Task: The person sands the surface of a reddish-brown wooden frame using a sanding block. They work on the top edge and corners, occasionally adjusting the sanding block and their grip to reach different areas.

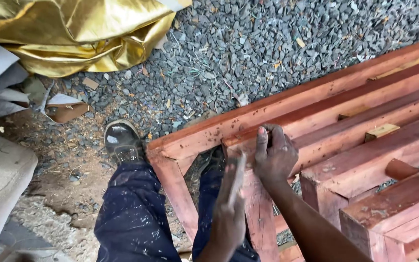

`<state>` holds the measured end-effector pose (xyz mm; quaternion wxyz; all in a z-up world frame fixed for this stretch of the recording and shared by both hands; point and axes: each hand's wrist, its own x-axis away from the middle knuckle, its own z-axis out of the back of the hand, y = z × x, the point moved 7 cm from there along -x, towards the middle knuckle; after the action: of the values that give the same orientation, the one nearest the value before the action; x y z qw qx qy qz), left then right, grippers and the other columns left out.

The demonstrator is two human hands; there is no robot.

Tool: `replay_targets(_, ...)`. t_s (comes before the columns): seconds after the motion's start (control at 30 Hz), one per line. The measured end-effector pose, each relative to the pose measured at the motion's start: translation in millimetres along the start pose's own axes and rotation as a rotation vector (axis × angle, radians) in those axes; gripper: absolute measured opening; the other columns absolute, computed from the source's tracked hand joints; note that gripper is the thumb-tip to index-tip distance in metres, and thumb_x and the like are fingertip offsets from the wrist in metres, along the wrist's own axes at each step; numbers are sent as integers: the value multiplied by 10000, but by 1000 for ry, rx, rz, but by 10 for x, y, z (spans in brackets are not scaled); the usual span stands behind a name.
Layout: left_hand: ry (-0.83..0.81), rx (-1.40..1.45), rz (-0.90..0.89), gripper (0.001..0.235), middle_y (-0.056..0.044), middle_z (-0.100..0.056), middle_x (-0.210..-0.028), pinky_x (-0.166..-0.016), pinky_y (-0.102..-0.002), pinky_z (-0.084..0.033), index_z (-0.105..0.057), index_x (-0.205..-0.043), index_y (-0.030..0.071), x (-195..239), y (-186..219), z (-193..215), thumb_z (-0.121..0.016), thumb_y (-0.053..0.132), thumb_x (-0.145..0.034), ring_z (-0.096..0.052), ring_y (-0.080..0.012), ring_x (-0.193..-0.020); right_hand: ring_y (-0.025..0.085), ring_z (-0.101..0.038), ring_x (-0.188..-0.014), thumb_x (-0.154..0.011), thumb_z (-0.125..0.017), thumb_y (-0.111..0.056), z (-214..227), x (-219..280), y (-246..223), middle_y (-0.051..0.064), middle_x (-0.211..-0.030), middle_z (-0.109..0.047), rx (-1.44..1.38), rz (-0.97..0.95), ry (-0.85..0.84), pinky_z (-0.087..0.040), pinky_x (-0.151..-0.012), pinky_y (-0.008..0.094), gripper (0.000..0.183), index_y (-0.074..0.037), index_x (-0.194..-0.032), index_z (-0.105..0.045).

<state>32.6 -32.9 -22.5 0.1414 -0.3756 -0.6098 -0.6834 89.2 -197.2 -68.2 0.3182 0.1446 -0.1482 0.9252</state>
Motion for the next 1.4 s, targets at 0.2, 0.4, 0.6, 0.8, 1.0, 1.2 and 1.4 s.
replay_targets(0.2,-40,-23,-61,624,-179,-275,-1679,-1217,-406,-284,-294,-1590,54,-42,80,52,-359,389,-1069,-249,-335,-1566,304,-647,-730,-1084,-290,-529,70,0,-107,48,-739,-650,-6,74,35,-469,-768,503,513,-156,-1001,-633)
replay_targets(0.4,171,-536,-257,244,-60,-440,-607,-375,-377,-213,-527,-1203,70,-163,-799,-223,-443,274,-1100,-369,-207,-433,267,-689,-745,-1026,-208,-673,38,-7,-69,38,-721,-686,-23,-37,3,-507,-749,491,679,-166,-970,-655)
replay_targets(0.6,-59,7,-94,652,-175,-256,-1682,-1260,-474,-214,-284,-1584,29,60,109,-104,-248,451,-1088,-154,-369,-1584,350,-676,-789,-1066,-314,-543,69,-1,-60,82,-765,-683,-13,34,16,-457,-730,503,498,-160,-1010,-627)
replay_targets(0.8,108,-95,514,706,-55,-361,-454,-501,-478,-215,-451,-545,105,-203,-843,14,-343,608,-1028,-357,-228,-405,287,-686,-738,-1075,-304,-552,51,-2,-92,5,-642,-641,-2,6,2,-474,-901,519,493,-181,-985,-616)
replay_targets(1.0,111,-152,522,685,-36,-350,-424,-478,-447,-270,-373,-520,112,120,-847,397,-408,556,-1040,-410,-214,-399,298,-686,-779,-964,-465,-294,5,4,-18,39,-759,-723,17,-1,-6,-468,-842,508,229,-194,-993,-669)
replay_targets(1.2,271,-166,298,552,-52,-336,-513,-560,-477,-313,-415,-607,94,-419,-1011,657,-449,440,-1035,-401,-222,-494,206,-711,-790,-908,-520,-183,23,35,-13,-38,-790,-748,-38,29,62,-524,-785,445,247,-230,-1011,-740)
replay_targets(1.4,440,85,472,466,-292,-715,-918,-848,-580,-477,-748,-983,-66,-664,-784,873,-593,370,-928,-667,-457,-1000,301,-691,-959,-894,-595,-272,-45,20,78,-2,-785,-730,13,-116,-53,-524,-902,465,161,-283,-979,-732)
